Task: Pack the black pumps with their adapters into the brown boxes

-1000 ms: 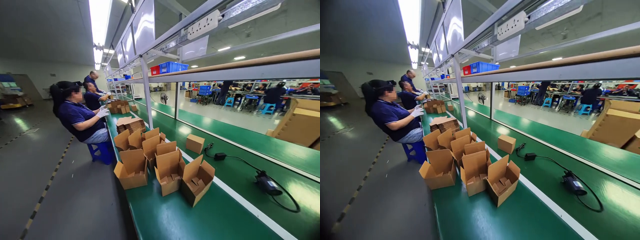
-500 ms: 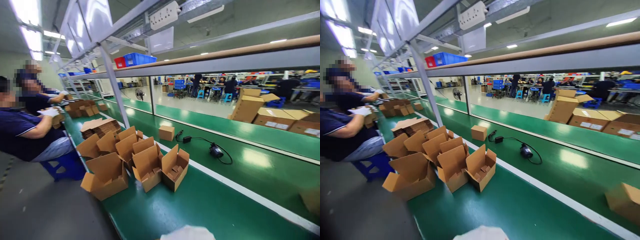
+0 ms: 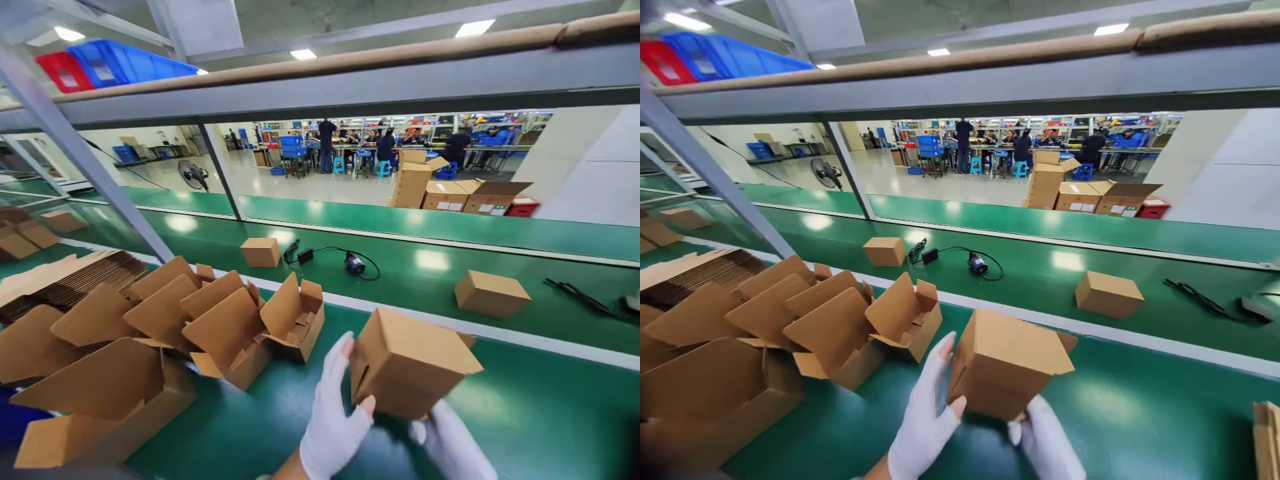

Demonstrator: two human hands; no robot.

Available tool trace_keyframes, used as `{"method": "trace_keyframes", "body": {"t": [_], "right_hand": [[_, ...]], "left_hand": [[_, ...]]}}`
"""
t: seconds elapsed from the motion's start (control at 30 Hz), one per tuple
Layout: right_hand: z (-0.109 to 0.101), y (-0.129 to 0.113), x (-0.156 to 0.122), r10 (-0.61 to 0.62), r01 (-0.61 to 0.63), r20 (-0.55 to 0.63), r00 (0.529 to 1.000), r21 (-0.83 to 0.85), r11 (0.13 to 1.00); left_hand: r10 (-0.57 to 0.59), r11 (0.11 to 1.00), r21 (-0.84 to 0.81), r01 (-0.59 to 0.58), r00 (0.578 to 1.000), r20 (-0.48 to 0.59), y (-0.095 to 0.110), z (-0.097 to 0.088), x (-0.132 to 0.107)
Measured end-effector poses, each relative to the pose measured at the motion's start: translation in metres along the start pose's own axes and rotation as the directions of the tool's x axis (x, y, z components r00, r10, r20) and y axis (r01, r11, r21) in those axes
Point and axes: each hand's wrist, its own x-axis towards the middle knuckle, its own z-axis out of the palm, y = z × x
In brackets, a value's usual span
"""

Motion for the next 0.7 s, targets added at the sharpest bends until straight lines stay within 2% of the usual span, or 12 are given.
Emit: {"method": "trace_keyframes", "body": {"t": [0.07, 0.1, 0.2, 0.27, 0.3, 0.33, 0.4, 0.47, 0.53, 0.6, 0.63, 0.7], "right_hand": [[-0.017, -0.026, 0.006, -0.1, 0.057, -0.141, 0.985, -0.284, 0.957], [-0.024, -0.039, 0.007, -0.154, 0.046, -0.191, 0.969, -0.475, 0.879], [-0.031, -0.065, 0.007, -0.302, -0.025, -0.184, 0.935, -0.886, 0.462], [-0.026, -0.069, 0.007, -0.314, -0.012, -0.112, 0.943, -0.952, 0.304], [-0.023, -0.067, 0.008, -0.296, 0.012, -0.089, 0.951, -0.947, 0.321], [-0.022, -0.063, 0.01, -0.251, 0.04, -0.073, 0.965, -0.907, 0.42], [-0.024, -0.05, 0.019, -0.11, 0.054, -0.036, 0.993, -0.698, 0.714], [-0.03, -0.034, 0.03, 0.018, 0.002, 0.042, 0.999, -0.439, 0.898], [-0.038, -0.021, 0.039, 0.08, -0.042, 0.102, 0.992, -0.336, 0.941], [-0.05, -0.017, 0.043, 0.113, -0.061, 0.135, 0.984, -0.337, 0.94], [-0.059, -0.019, 0.044, 0.127, -0.068, 0.148, 0.981, -0.346, 0.936], [-0.086, -0.031, 0.046, 0.137, -0.077, 0.128, 0.982, -0.393, 0.916]], "left_hand": [[-0.124, 0.987, 0.098, 0.129, 0.991, -0.054, 0.0, -0.005, -0.001], [-0.173, 0.978, 0.11, 0.178, 0.984, -0.046, 0.002, -0.009, 0.0], [-0.312, 0.95, 0.073, 0.304, 0.939, 0.145, 0.011, -0.015, 0.008], [-0.399, 0.917, 0.083, 0.391, 0.885, 0.242, 0.012, -0.016, 0.015], [-0.428, 0.903, 0.083, 0.422, 0.867, 0.255, 0.008, -0.015, 0.019], [-0.445, 0.894, 0.068, 0.443, 0.859, 0.254, 0.003, -0.015, 0.022], [-0.477, 0.865, -0.048, 0.5, 0.847, 0.236, -0.012, -0.015, 0.027], [-0.54, 0.775, -0.235, 0.587, 0.808, 0.236, -0.027, -0.016, 0.03], [-0.595, 0.664, -0.38, 0.644, 0.763, 0.254, -0.038, -0.018, 0.028], [-0.621, 0.638, -0.399, 0.659, 0.746, 0.239, -0.045, -0.021, 0.016], [-0.645, 0.662, -0.355, 0.66, 0.743, 0.177, -0.048, -0.023, 0.006], [-0.66, 0.746, -0.059, 0.663, 0.749, 0.058, -0.058, -0.03, -0.019]]}}
